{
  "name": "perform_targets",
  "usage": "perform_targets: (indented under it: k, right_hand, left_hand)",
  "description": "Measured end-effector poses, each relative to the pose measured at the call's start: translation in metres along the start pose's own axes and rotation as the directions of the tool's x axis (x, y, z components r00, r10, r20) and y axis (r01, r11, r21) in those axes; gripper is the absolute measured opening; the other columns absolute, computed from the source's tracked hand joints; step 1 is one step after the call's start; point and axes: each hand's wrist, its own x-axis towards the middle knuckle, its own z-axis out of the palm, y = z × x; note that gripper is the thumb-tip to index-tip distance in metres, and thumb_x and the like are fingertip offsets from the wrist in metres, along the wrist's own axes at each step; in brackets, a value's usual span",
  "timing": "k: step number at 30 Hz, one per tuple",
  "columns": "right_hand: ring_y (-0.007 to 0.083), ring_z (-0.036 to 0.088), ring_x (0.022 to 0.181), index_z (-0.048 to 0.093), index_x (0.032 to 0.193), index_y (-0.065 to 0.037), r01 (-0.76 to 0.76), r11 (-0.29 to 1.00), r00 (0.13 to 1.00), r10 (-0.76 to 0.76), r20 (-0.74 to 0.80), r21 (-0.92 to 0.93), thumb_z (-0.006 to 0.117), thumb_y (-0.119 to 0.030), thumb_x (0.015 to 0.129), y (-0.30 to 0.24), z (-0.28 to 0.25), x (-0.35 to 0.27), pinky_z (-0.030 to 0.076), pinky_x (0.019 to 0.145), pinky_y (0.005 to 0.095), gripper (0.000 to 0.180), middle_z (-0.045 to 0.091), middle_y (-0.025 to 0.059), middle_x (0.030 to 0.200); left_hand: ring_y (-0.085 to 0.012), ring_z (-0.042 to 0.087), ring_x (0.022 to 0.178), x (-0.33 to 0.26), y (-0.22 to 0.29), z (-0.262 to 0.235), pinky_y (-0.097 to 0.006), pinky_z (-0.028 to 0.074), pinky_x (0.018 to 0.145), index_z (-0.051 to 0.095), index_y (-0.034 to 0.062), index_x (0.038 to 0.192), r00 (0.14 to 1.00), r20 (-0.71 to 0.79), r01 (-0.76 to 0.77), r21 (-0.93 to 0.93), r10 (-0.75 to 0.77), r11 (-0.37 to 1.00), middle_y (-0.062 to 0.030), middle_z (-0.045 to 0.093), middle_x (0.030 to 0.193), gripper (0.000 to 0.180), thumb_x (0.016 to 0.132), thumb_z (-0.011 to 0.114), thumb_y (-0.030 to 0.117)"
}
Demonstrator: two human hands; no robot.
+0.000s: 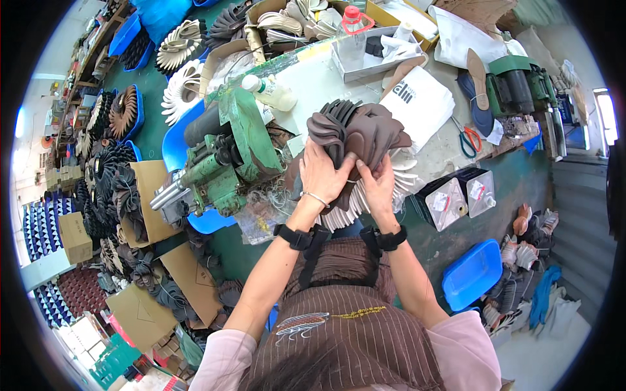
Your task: Manually process and stack shoe insoles or outsoles using a roller-based adhesive or smoothing machine.
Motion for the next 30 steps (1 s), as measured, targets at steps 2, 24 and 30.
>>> perform_targets:
  k: [2,24,30]
  right_hand:
    - [0.0188,0.06,0.096,0.046,0.12,0.007,-0.025,0.987,1.0,0.026,-0.006,0.157,0.066,-0.01,0.086,0.0,-0.004,-0.001,0.048,0.084,0.0295,0.042,0.061,0.0145,0.109]
    - [0.0215,0.054,0.115,0.043,0.129,0.0,-0.121,0.96,0.958,0.046,0.285,0.254,0.068,0.016,0.071,-0.028,-0.05,-0.026,0.044,0.099,0.0359,0.064,0.054,0.0107,0.124]
    - [0.0224,0.053,0.114,0.044,0.128,0.0,-0.003,0.824,0.999,-0.025,0.042,0.566,0.062,0.015,0.076,-0.025,-0.066,-0.01,0.042,0.1,0.0361,0.057,0.055,0.0099,0.123]
  left_hand:
    - [-0.0435,0.05,0.112,0.006,-0.002,-0.002,-0.049,0.043,0.09,0.043,-0.0075,0.118,0.962,0.124,0.267,-0.229,-0.244,0.936,-0.0273,0.051,0.12,0.067,0.081,0.062,0.044]
    - [-0.0342,0.054,0.116,0.026,-0.043,0.041,-0.039,0.044,0.096,0.042,-0.0015,0.129,0.943,0.223,0.316,-0.366,-0.247,0.875,-0.0211,0.053,0.125,0.094,0.061,0.084,0.049]
    - [-0.0367,0.032,0.136,0.017,0.007,0.037,-0.061,0.026,0.106,0.016,0.0163,0.15,0.872,0.192,0.474,-0.095,-0.451,0.876,-0.0185,0.033,0.146,0.122,0.057,0.082,0.058]
